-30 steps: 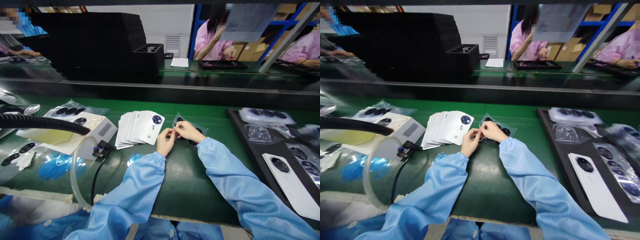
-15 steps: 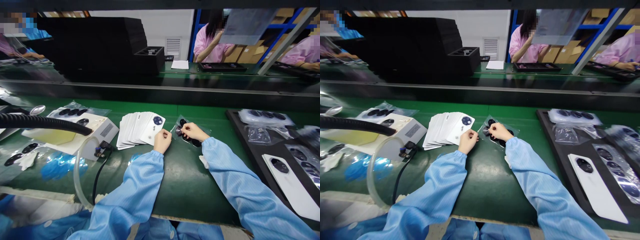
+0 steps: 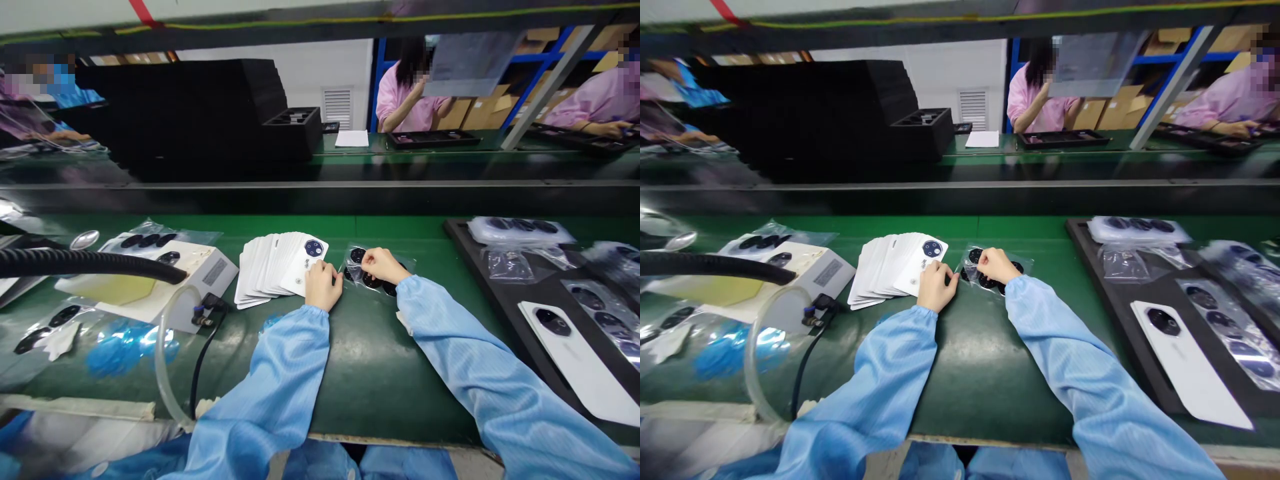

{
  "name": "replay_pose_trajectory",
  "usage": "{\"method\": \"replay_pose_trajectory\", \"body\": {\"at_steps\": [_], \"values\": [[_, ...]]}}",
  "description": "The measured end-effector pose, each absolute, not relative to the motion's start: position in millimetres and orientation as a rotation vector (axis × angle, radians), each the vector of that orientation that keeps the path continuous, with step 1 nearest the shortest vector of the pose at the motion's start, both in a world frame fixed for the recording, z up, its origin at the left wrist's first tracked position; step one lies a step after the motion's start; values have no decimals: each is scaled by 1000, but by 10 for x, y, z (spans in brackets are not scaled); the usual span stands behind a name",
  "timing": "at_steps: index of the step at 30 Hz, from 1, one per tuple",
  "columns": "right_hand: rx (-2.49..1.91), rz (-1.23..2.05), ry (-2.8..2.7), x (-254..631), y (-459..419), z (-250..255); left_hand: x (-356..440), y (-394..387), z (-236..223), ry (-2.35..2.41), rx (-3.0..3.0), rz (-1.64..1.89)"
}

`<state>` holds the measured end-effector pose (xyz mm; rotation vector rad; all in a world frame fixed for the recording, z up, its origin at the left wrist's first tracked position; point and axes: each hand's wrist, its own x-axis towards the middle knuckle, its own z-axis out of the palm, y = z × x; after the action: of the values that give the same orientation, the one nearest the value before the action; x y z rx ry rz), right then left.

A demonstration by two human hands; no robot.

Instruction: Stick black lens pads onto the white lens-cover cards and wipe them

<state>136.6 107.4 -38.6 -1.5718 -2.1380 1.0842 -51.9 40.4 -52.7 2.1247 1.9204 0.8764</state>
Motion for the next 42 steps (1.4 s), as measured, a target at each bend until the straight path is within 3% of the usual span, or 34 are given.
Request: {"method": "replay_pose_trajectory", "body": {"at_steps": [4, 12, 20, 32, 42], "values": [[-1663, 975, -2128, 1638, 1103, -355, -486, 355, -459, 1888, 2266, 814], [-1609, 817, -2185, 1727, 1031, -356, -433, 330, -424, 1355, 2619, 615], [-1538, 487, -2415, 1811, 913, -214, -483, 345, -537, 1437, 2622, 528], [-2189, 15, -2041, 2854, 675, -306, -415, 400, -531, 1695, 2548, 459], [-2219, 88, -1788, 3020, 752, -324, -431, 531, -570, 1739, 2513, 517]]}}
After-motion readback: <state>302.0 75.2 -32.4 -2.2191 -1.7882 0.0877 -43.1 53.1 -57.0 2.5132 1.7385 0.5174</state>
